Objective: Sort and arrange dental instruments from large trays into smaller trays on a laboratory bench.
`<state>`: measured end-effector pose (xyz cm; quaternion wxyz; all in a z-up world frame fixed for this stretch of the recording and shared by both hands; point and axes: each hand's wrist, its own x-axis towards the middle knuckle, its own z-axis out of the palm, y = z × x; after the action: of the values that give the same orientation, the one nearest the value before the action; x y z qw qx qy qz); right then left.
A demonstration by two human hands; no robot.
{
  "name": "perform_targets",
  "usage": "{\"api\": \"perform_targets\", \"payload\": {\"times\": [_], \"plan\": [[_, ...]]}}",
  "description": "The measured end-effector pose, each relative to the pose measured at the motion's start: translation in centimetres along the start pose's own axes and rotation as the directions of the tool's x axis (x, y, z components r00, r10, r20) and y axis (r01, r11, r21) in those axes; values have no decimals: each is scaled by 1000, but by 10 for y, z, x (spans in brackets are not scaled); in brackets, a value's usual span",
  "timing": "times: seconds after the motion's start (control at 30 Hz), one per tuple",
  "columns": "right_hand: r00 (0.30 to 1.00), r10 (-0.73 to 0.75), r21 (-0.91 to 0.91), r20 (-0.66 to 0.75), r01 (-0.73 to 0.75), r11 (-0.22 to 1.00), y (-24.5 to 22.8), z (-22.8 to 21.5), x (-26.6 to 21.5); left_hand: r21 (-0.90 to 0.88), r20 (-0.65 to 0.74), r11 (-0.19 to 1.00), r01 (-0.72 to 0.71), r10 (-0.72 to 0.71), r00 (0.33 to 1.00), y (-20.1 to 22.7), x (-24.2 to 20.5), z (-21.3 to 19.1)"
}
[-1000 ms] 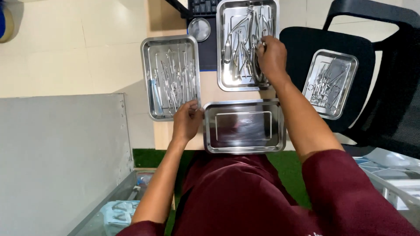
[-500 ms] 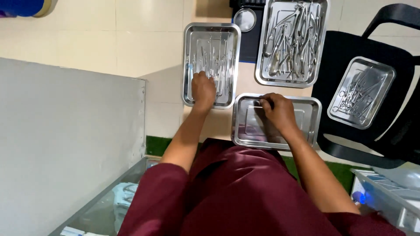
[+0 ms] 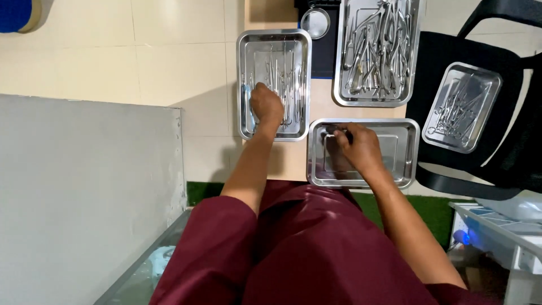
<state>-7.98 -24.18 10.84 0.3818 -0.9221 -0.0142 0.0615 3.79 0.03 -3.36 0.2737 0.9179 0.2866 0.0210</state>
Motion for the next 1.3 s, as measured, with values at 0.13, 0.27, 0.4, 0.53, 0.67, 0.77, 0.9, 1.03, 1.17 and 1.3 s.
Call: {"api": "perform_targets", "payload": {"times": [0.13, 0.27, 0.4, 0.53, 0.67, 0.77, 0.9, 1.03, 1.17, 1.3], "plan": [[998, 51, -26, 39, -50, 998, -2, 6, 3, 13, 59, 1000, -18, 17, 998, -12, 10, 16], [995, 57, -2, 86, -57, 998, -7, 7, 9, 40, -41, 997, 68, -67, 997, -17, 14, 42], [997, 31, -7, 76, -30, 1000, -13, 2, 14, -9, -74, 1000, 0, -1, 997, -2, -6, 21], [997, -65, -41, 45, 67, 997, -3, 0, 13, -50, -144, 997, -67, 59, 988, 3, -8, 15], [989, 106, -155, 108, -88, 984, 6, 5, 6, -39, -56, 999, -33, 31, 998, -9, 5, 28], [947, 212, -413, 242, -97, 906, 10, 9, -8, -84, -21, 993, -82, 81, 996, -21, 17, 26], [864, 299, -505, 404, -62, 861, 17, 17, -20, -192, -103, 952, -238, 222, 970, -54, 31, 28], [885, 181, -470, 430, 49, 881, 44, 31, -27, -419, 250, 907, 32, 82, 965, -59, 25, -1], [902, 58, -399, 428, 131, 908, 71, 40, -26, -776, 439, 545, 318, 104, 893, -60, 16, -22], [890, 67, -333, 451, 98, 938, 74, 36, -17, -829, 462, 447, 336, 208, 862, -40, -1, -43]]}}
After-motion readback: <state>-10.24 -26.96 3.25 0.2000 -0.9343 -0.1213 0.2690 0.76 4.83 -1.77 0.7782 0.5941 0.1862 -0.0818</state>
